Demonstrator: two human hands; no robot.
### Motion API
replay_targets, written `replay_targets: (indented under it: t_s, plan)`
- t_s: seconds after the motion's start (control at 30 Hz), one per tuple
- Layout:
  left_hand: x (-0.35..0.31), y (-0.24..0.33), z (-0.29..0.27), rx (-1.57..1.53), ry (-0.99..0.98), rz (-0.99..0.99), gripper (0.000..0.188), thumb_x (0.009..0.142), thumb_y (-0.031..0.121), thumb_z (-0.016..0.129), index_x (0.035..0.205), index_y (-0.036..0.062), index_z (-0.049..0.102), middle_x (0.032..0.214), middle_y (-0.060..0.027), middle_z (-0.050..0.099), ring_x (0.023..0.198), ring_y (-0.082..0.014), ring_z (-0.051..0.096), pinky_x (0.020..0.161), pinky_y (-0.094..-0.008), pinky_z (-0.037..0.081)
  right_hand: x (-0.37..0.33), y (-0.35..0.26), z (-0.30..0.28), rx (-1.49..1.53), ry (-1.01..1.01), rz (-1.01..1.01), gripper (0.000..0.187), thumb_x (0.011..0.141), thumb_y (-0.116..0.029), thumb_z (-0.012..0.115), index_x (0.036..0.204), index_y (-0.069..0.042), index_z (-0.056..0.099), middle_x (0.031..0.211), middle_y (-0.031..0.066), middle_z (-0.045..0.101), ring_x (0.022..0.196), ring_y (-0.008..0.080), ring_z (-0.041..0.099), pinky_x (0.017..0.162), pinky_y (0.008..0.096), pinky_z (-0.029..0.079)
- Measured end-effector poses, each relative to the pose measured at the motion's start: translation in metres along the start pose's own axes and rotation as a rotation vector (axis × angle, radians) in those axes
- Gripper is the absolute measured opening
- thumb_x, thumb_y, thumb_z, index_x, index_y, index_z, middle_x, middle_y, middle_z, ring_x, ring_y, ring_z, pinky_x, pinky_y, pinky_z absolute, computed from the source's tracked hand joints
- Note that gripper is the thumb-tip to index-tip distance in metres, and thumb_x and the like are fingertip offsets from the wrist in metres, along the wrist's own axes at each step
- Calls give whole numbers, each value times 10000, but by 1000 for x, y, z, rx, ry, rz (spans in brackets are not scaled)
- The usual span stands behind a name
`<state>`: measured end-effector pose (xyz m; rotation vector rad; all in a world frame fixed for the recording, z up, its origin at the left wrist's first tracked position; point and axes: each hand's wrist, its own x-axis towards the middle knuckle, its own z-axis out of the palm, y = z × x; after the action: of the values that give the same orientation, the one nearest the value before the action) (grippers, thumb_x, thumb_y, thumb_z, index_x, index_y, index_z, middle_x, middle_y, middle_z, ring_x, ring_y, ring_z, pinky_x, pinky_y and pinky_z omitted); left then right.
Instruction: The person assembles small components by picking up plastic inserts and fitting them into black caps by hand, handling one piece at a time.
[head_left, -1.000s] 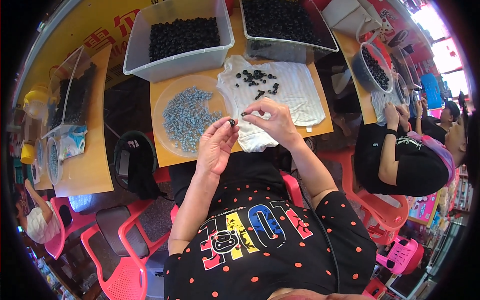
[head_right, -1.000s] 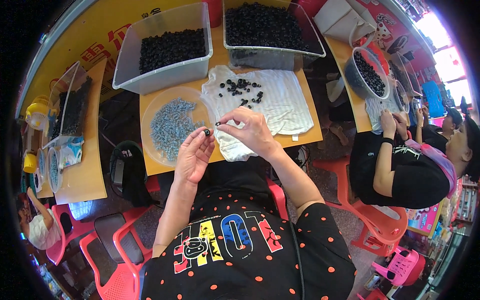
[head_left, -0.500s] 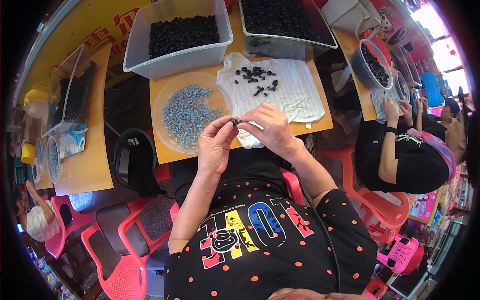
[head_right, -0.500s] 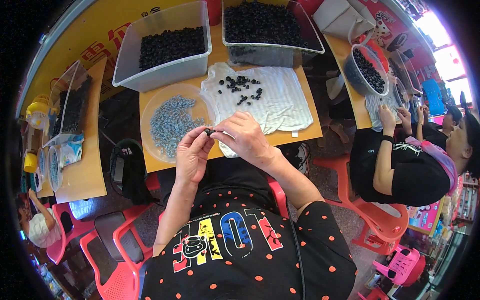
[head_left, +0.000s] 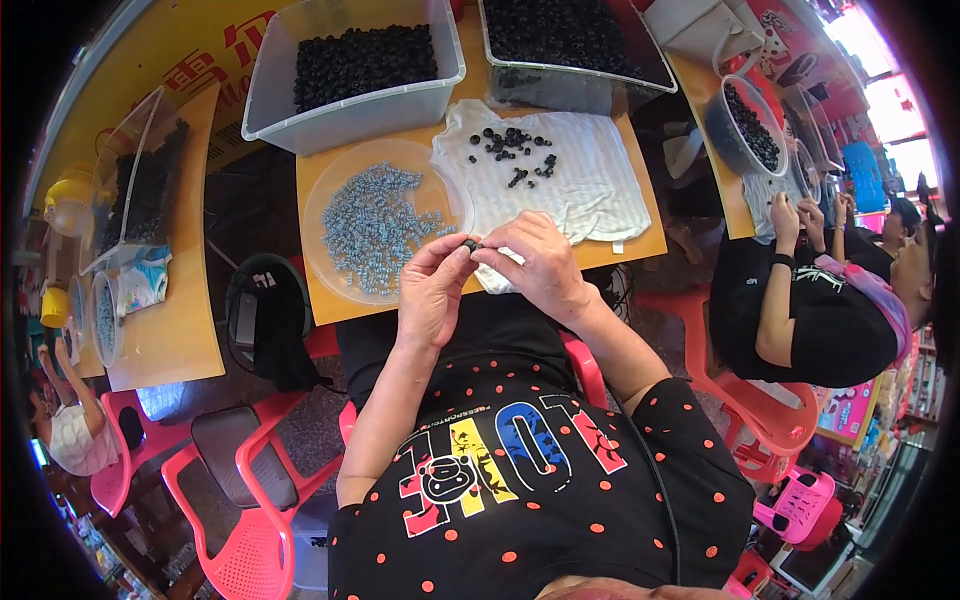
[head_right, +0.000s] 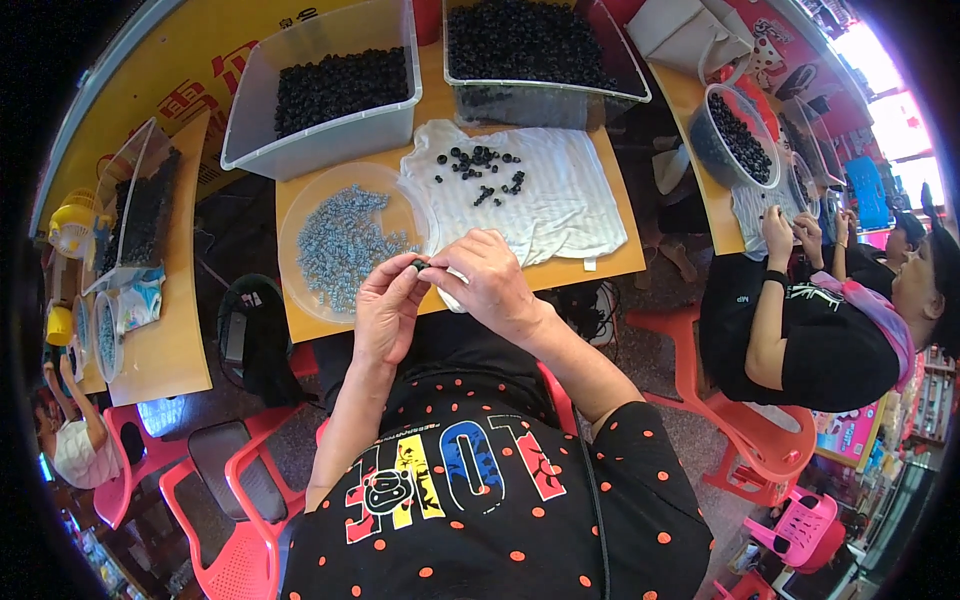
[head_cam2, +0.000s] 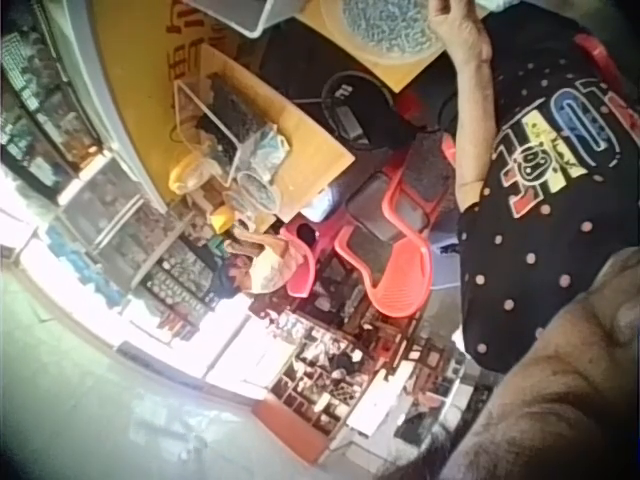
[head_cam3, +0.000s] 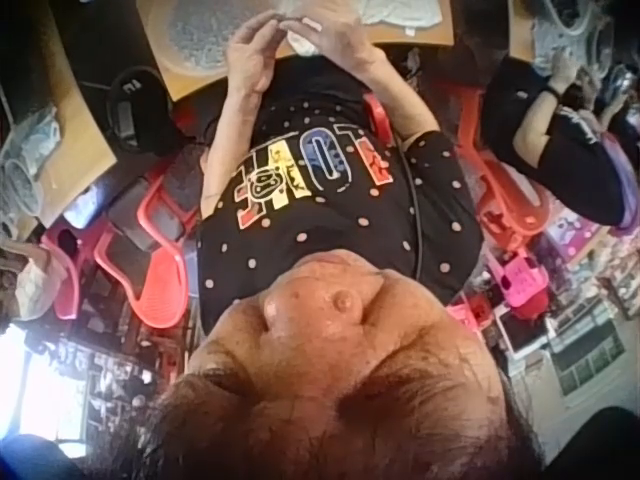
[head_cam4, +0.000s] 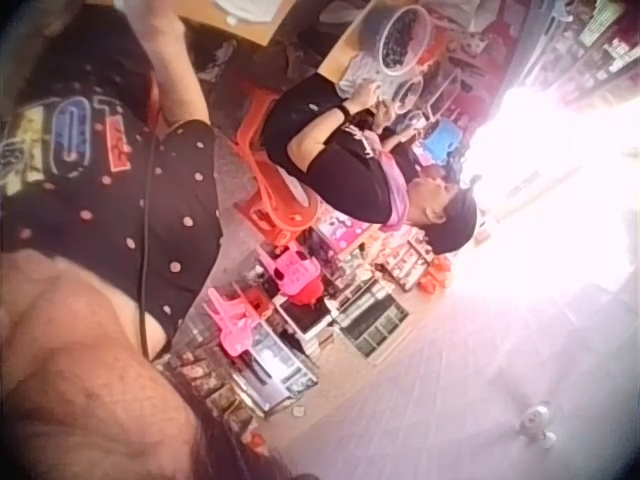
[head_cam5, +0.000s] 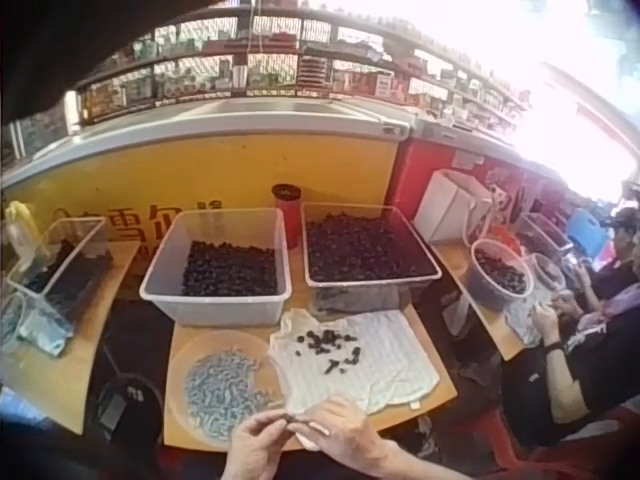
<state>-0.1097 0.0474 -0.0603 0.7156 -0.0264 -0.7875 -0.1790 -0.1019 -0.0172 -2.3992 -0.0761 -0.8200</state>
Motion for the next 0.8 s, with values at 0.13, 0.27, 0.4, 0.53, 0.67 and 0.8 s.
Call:
replay_targets:
  t_s: [0.13, 0.27, 0.4, 0.53, 0.67, 0.8]
  plan:
    - [2, 6, -6, 15, -58, -57, 228, 873, -8, 621, 1100, 12, 617, 1032, -109, 662, 915, -165, 641, 842, -293, 527, 5, -4, -6, 135, -50, 116, 215, 725, -141, 766, 892, -47, 670, 835, 51, 661, 819, 210, 605, 780, 324, 461]
    - [2, 14, -5, 15, -134, -218, 450, 854, 37, 662, 1262, 23, 472, 1001, -76, 649, 881, -143, 641, 813, -278, 544, 4, 6, -12, 350, -256, 79, 284, 768, -162, 727, 1028, -60, 671, 993, 37, 678, 952, 217, 599, 864, 333, 457]
    - [-1, 14, -6, 45, -160, -323, 569, 820, 61, 710, 1300, 3, 410, 1021, -78, 643, 863, -132, 642, 761, -255, 550, -9, 12, -7, 380, -340, 48, 271, 782, -171, 709, 1026, -61, 669, 988, 29, 682, 940, 223, 601, 850, 341, 466]
    - [-2, 10, -10, 49, -146, -380, 537, 817, 49, 709, 1274, -15, 435, 1028, -80, 644, 863, -134, 645, 746, -251, 548, -22, 15, 0, 345, -298, 44, 251, 790, -147, 705, 1022, -59, 668, 982, 31, 682, 937, 213, 601, 855, 338, 469]
    - [7, 14, -6, 82, -107, -378, 454, 830, 52, 693, 1235, 1, 494, 1008, -80, 651, 845, -136, 645, 746, -260, 543, -17, 34, 1, 546, -329, 208, 294, 806, -192, 698, 1061, -48, 662, 1034, 52, 673, 970, 192, 595, 859, 328, 469]
    - [56, 62, 13, 297, -23, -131, 334, 835, 10, 673, 1154, -8, 576, 964, -79, 666, 828, -147, 647, 760, -267, 541, 20, 84, 11, 328, -168, 434, 205, 806, -201, 693, 986, -104, 709, 1000, 52, 678, 930, 228, 594, 832, 351, 462]
